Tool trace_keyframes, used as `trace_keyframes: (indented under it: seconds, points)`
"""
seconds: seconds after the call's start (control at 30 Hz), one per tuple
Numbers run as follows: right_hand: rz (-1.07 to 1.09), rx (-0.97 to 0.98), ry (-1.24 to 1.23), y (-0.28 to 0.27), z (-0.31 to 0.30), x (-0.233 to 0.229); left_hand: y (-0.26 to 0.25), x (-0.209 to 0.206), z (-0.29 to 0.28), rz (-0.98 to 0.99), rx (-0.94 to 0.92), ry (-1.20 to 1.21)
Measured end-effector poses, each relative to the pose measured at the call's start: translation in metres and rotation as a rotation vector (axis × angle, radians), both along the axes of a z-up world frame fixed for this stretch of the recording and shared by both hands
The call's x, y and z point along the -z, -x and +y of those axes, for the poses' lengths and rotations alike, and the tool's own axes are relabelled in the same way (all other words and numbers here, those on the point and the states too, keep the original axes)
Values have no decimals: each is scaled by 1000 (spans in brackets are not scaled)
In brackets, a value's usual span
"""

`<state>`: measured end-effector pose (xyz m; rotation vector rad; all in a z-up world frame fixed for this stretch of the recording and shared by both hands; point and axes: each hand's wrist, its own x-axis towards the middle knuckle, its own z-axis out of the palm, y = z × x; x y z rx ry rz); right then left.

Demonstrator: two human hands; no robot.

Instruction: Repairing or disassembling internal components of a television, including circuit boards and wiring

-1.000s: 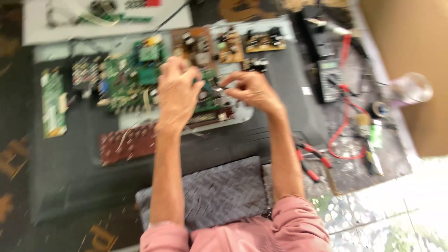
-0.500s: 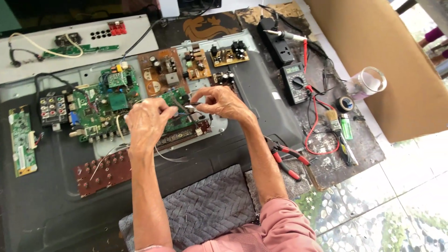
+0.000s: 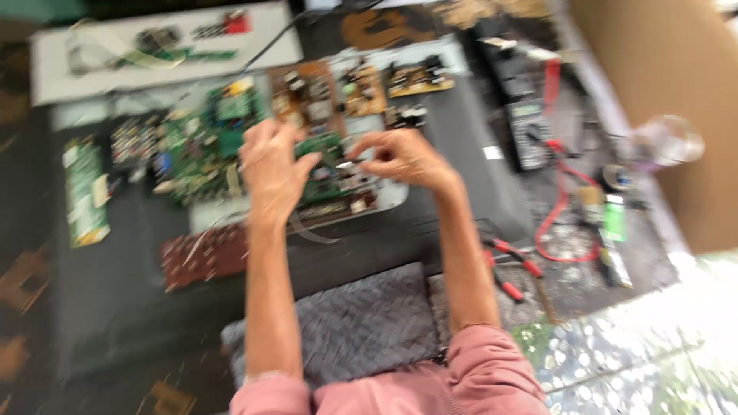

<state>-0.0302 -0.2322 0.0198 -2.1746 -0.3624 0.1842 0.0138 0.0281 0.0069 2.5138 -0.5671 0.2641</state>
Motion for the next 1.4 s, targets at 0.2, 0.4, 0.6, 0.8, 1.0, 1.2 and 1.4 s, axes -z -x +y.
trace_keyframes:
  seconds: [0.2, 0.4, 0.6, 0.8, 1.0, 1.2, 1.4]
  points:
    - [178, -22, -74, 15, 5, -32, 1, -3, 8, 60, 7, 182]
    - [116, 115, -15, 22, 12, -47, 1, 1, 1, -38, 8, 243]
    - [-16, 177, 46, 25, 21, -48, -4, 10, -2, -54, 47, 244]
    - [-31, 156, 181, 22, 21, -45, -2, 10, -3, -9, 111, 252]
    - [-71, 99, 161, 19, 21, -38, -4, 16, -3, 12, 167, 147]
    - [-61, 52, 158, 21, 28, -47, -2, 14, -18, -51, 31, 155]
    - [-98, 26, 163, 22, 32, -47, 4, 21, -41, -248, -124, 140]
